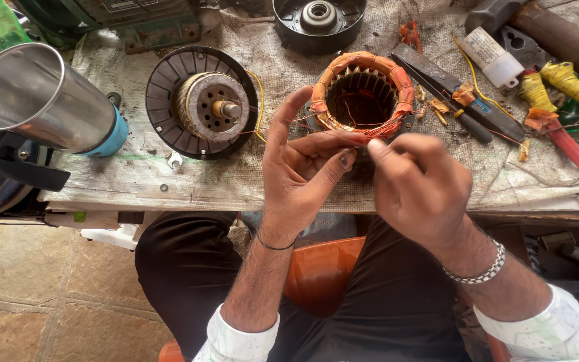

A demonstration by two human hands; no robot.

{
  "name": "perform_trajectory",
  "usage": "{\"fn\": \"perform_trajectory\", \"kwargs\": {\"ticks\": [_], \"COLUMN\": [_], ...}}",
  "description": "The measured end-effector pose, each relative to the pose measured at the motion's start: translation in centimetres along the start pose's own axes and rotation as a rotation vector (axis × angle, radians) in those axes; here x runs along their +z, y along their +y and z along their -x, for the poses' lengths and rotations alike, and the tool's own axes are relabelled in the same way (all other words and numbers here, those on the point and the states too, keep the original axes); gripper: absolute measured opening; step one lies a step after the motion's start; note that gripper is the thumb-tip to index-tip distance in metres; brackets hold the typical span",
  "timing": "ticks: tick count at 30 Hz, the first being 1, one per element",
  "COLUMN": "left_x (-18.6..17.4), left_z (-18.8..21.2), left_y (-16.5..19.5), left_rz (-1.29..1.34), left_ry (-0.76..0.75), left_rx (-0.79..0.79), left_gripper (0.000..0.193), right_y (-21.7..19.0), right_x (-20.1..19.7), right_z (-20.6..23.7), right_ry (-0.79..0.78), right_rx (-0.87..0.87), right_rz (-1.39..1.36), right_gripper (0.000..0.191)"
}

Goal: The person sits at a cluttered workbench and works on a motor stator with copper windings. They hold enameled copper wire ends and scrape the orange insulation off using a hacksaw blade, working on the wire a section at a time and handling the wire ends by hand between passes.

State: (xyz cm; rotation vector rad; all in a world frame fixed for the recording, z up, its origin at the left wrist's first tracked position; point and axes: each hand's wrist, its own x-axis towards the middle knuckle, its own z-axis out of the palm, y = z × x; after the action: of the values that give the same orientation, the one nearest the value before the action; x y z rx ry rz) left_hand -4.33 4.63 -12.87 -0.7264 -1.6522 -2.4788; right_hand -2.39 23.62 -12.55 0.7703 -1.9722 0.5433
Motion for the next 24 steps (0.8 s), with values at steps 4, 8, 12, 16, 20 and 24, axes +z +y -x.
{"fn": "perform_trajectory", "kwargs": {"ticks": [4,8,12,16,20,24], "left_x": [0.01,0.04,0.07,-0.05,-0.04,-0.1], "left_z": [0.12,0.15,0.0,0.07,0.03,0.23], "left_y": [-0.03,-0.16,-0.36,-0.33,-0.41,-0.24], "left_rz": [-0.018,-0.017,-0.045,0.001,-0.021,-0.016], "left_ry": [0.024,0.03,0.033,0.021,0.024,-0.01], "left_rx": [0.0,-0.005,-0.018,0.001,-0.017,0.032], "left_gripper": [0.081,0.079,0.079,0.077,0.078,0.077], "right_y": [0.1,0.21,0.54,0.41,0.17,-0.04], "right_x": [-0.19,-0.07,0.09,0.17,-0.08,-0.03], "right_z": [-0.07,0.35,0.52,0.31,0.14,0.18], "right_ry": [0.036,-0.025,0.02,-0.009,0.04,-0.001], "right_rx": [0.034,-0.018,0.041,0.008,0.087,-0.033], "right_rz": [-0.025,-0.024,-0.02,-0.011,0.0,-0.045], "right_gripper": [0.03,0.032,0.034,0.034,0.033,0.033]}}
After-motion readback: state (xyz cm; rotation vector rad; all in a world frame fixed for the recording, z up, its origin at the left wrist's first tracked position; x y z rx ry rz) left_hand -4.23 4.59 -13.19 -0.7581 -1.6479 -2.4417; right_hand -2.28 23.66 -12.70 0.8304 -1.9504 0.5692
